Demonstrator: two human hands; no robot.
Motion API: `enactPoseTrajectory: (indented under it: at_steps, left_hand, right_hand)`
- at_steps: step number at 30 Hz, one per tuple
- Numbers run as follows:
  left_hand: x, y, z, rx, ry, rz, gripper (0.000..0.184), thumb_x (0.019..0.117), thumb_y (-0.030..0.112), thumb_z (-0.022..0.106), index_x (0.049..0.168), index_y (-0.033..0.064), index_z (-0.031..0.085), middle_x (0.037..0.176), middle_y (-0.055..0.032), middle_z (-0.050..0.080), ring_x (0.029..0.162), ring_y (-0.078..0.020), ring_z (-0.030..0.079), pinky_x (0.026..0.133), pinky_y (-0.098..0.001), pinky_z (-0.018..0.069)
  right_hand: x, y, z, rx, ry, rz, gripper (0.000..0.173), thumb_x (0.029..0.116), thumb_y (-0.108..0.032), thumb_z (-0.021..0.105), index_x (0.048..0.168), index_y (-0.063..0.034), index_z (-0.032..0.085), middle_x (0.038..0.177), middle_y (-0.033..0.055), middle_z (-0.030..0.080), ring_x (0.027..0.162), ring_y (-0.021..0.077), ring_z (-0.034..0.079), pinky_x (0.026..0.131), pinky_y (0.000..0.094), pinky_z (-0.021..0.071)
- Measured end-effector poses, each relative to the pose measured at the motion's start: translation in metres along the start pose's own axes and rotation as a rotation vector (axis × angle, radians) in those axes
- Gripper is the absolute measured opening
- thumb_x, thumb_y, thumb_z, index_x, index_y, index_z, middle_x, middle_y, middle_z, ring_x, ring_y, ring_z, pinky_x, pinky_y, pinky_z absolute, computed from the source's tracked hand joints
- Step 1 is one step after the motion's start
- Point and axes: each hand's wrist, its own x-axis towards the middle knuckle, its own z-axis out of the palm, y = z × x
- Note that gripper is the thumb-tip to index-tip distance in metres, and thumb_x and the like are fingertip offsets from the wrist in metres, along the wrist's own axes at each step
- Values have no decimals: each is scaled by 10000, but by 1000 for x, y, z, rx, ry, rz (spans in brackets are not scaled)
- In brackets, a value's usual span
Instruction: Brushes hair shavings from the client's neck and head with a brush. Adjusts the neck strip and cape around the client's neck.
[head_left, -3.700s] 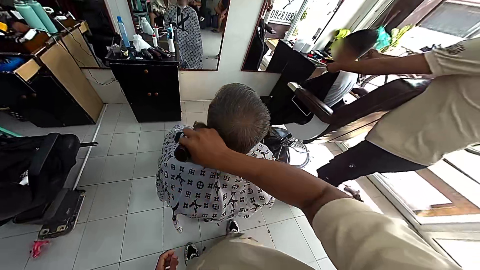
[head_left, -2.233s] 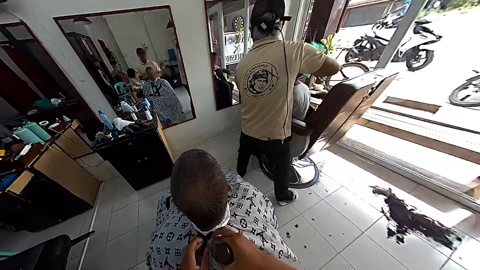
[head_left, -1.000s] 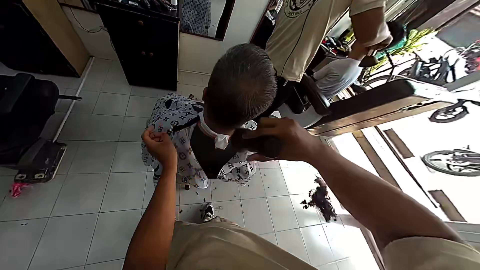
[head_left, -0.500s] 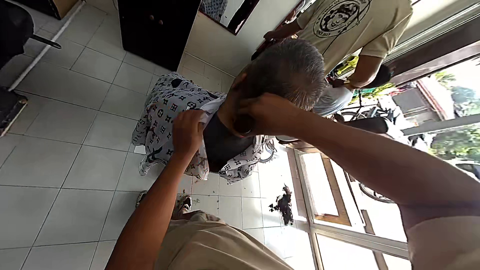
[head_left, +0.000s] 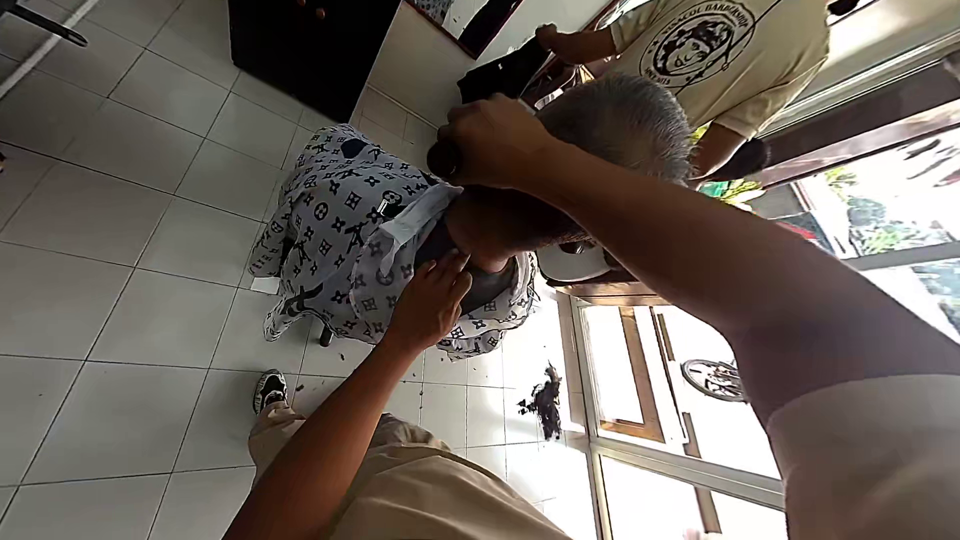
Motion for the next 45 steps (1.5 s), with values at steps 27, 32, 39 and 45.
enactPoseTrajectory:
  at_steps: [27,32,39,45]
  left_hand:
    - [-11,1,-16,42,-87,-38,276,953,50,528,1171,17,693,1488,-94,574,1408,-239,517,1149,-475,410]
    - [-9,8,-27,63,-211,-128,314,967,84,500,1210,-17,670,1520,-108,540,1417,-269,505,1146,-503,402]
    - [-3,20,-36,59,-281,-207,376,925,94,579,1268,-57,607,1575,-189,447,1451,-344,447,1166,-533,372]
    - [-41,33,-99,-508,-489,-527,462,950,152,668,1364,-35,585,1326,-159,664,1217,-247,640,1056,-446,501]
  right_hand:
    - [-127,-31,47,436,147,171,412,747,-497,858,877,-133,716,772,30,677,748,205,674,675,474,559]
    - [-176,-33,218,1622,1157,500,316,869,-201,764,1114,-12,702,968,39,746,676,88,672,610,258,591]
    - [-165,-42,245,1757,1306,373,425,904,-265,750,1169,56,667,1060,31,746,780,71,696,678,268,611]
    - [-159,-30,249,1619,1688,661,326,940,-198,706,1196,-3,652,1069,35,720,717,63,653,616,243,576]
